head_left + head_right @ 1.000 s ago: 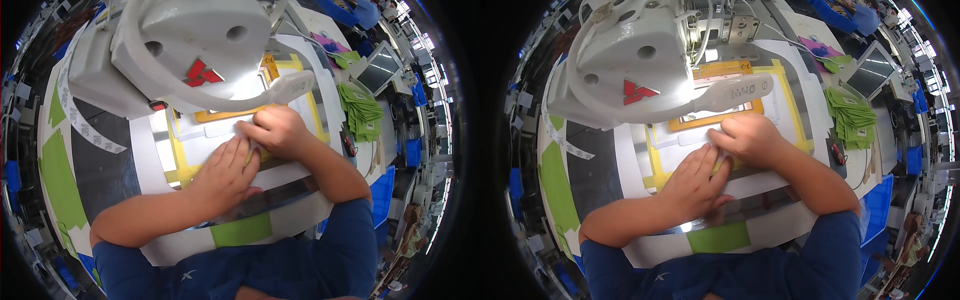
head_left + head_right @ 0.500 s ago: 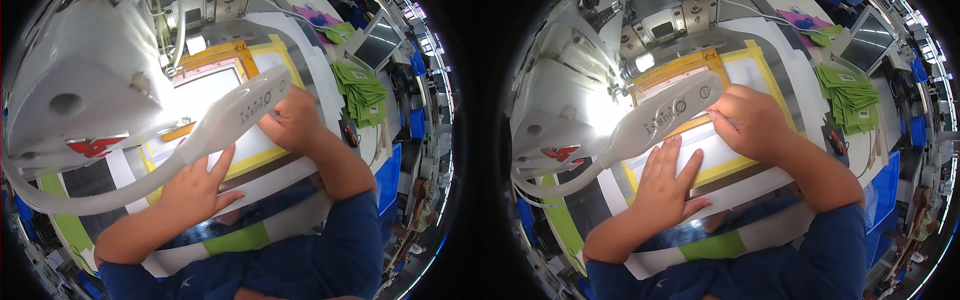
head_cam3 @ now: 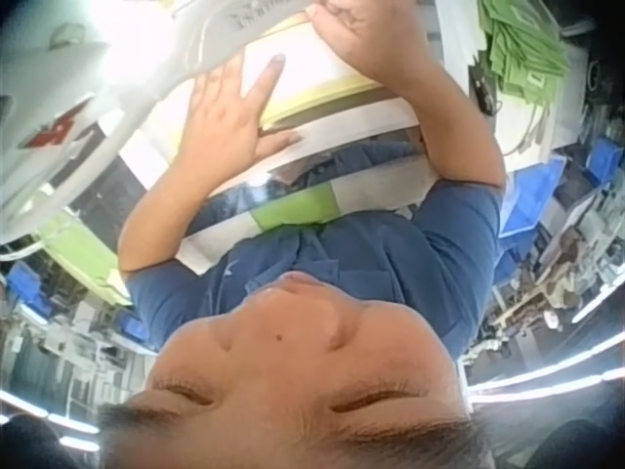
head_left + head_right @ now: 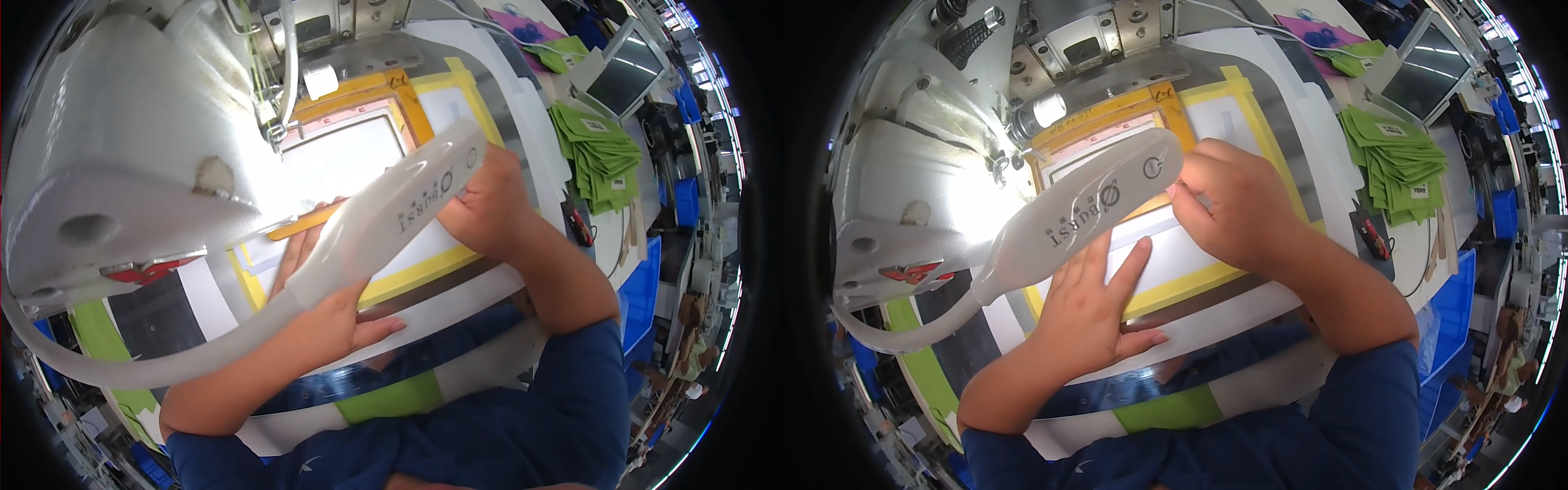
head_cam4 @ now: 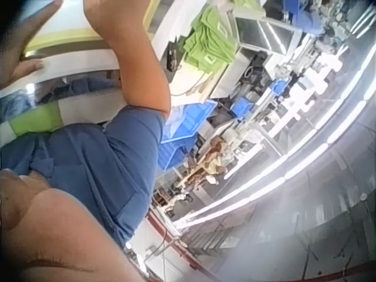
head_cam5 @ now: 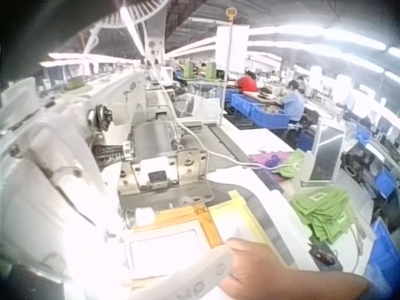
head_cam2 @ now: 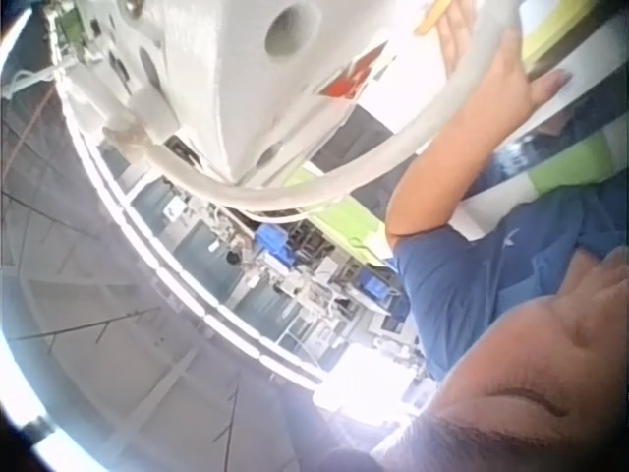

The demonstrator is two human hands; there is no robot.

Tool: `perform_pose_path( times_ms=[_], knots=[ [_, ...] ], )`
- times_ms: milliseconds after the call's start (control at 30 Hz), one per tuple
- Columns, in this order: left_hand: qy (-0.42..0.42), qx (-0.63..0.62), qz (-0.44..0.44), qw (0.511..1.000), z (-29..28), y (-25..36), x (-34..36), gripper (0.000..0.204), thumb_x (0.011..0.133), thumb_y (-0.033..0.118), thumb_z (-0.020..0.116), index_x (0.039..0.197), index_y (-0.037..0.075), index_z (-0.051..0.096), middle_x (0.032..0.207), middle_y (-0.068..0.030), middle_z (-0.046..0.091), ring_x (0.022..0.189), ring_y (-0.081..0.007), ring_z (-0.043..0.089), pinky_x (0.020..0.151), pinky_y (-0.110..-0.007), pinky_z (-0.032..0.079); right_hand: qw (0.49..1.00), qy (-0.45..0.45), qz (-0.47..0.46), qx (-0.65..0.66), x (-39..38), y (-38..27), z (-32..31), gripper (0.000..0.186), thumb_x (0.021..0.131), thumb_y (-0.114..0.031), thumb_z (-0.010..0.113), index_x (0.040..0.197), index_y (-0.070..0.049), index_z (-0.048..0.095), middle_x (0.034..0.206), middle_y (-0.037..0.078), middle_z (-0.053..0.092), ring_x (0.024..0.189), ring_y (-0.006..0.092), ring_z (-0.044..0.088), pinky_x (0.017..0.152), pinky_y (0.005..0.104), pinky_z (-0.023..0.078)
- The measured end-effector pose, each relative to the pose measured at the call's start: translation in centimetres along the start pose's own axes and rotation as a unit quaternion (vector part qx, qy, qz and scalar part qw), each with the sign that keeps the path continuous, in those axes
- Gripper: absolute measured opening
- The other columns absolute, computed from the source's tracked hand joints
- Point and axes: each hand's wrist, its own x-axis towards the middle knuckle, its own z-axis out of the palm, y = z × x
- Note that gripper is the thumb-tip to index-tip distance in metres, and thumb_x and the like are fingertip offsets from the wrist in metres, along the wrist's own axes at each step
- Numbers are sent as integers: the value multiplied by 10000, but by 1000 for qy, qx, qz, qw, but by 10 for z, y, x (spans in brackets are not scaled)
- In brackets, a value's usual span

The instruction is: Positioning green fabric components and using an automated sewing machine to stitch labels and seams.

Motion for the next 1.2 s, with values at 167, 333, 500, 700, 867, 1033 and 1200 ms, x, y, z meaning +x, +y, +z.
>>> perform_pose_path(
  times_ms=[167,333,500,700,867,1033,1200],
  knots=[
    [-4,-26,-34,999,-2,5,3,1057,802,624,834,1633,107,435,1519,-350,441,1359,-530,505,1133,-573,420,1000,1,13,17,2,-3,6,48,859,-33,683,905,-45,690,844,119,632,831,357,642,716,460,506],
    [14,-4,-28,999,2,5,2,1040,828,629,815,1634,97,430,1487,-342,469,1346,-518,519,1121,-559,432,999,-3,-38,2,5,-5,9,126,839,-3,649,951,-37,694,933,156,665,937,398,622,821,498,496],
    [-29,0,-50,998,-2,13,5,1021,842,639,797,1625,91,439,1442,-326,490,1312,-510,531,1114,-561,424,993,-10,-101,-55,4,-5,13,141,833,-10,654,969,-12,693,981,188,680,955,422,613,891,517,483],
    [65,24,-19,997,10,5,-7,1006,848,641,790,1602,60,463,1400,-318,512,1310,-512,505,1131,-582,380,985,-57,-119,-110,7,-14,12,149,835,-36,681,977,6,699,1021,203,696,986,431,621,936,527,474],
    [53,53,-54,996,4,0,-39,977,862,616,787,1586,39,476,1442,-343,491,1378,-523,464,1162,-595,354,983,-89,-81,-141,3,-6,15,260,872,-136,789,1111,-63,715,1130,121,746,1322,381,603,1070,511,467],
    [49,98,-83,991,-17,-16,-88,932,871,560,790,1573,29,486,1491,-334,475,1402,-511,460,1171,-584,361,978,-188,-93,-8,34,-29,28,191,927,-123,695,1098,-38,715,1137,227,728,1150,481,651,1029,559,484],
    [179,158,-234,942,-27,-63,-142,566,932,404,746,1346,34,639,1314,-230,641,1227,-405,626,996,-501,499,928,-365,19,-72,52,-53,43,280,962,-139,710,1225,-45,687,1117,187,741,1089,423,677,992,509,506]
  ],
)
